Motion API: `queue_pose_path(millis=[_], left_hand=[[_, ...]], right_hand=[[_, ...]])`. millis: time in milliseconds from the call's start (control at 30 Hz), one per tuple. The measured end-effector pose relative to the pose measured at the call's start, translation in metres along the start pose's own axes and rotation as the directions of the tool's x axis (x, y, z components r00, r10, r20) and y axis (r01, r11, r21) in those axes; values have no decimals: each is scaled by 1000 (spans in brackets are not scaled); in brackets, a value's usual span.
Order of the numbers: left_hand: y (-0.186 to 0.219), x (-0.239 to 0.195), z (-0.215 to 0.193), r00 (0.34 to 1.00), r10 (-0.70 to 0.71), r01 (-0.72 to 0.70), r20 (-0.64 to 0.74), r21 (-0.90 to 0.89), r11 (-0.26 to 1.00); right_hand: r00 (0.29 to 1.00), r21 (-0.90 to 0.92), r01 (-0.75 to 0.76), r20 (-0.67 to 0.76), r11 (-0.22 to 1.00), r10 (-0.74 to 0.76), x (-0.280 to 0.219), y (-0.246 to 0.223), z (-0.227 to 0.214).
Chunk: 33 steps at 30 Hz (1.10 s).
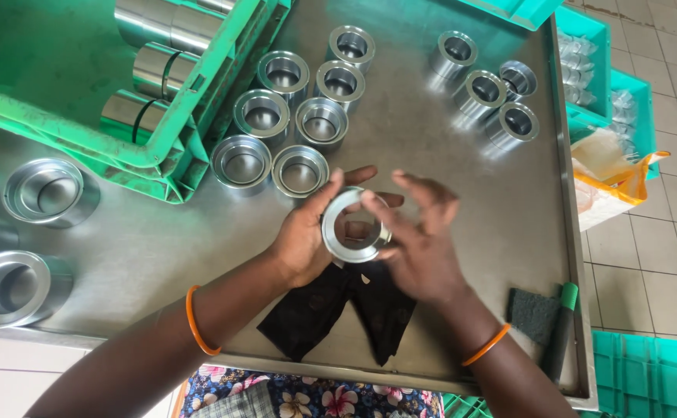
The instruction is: Inspecting metal rings and packing them into individual plastic bags at an industrial workstation.
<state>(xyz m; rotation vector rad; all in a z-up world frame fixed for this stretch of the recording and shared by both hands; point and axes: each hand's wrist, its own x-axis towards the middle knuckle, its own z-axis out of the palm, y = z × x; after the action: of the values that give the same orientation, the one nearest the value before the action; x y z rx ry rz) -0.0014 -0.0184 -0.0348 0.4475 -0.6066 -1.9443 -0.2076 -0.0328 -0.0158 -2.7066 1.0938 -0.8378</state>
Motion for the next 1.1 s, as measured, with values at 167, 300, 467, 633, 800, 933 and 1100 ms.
queue_pose_path(millis=[167, 300, 467, 633, 800, 933, 1100], left_hand=[[12, -2, 2, 996, 78, -83, 51, 121, 989], [34, -7, 12, 980, 151, -191, 128, 412, 891], [27, -6, 9, 981, 160, 20, -110, 876, 482], [20, -21, 14, 949, 312, 62, -38, 996, -68], [32, -23, 30, 922, 326, 340, -211, 844, -415], [29, -18, 11, 928, 342, 301, -147, 838, -456], [35, -6, -11, 938, 348, 177, 16, 839, -514]], right_hand=[[977, 65, 204, 45, 977, -207, -4, -18, 7], [973, 267, 178, 99, 947, -211, -6, 6, 6], [989, 26, -133, 63, 991, 131, 3, 72, 10], [873, -196, -481, -199, 854, 446, -4, 128, 16], [736, -202, -672, -292, 713, 611, -7, 165, 26], [648, -230, -761, -246, 606, 721, 16, 139, 13], [589, -386, -776, -156, 499, 793, 32, 137, 9]])
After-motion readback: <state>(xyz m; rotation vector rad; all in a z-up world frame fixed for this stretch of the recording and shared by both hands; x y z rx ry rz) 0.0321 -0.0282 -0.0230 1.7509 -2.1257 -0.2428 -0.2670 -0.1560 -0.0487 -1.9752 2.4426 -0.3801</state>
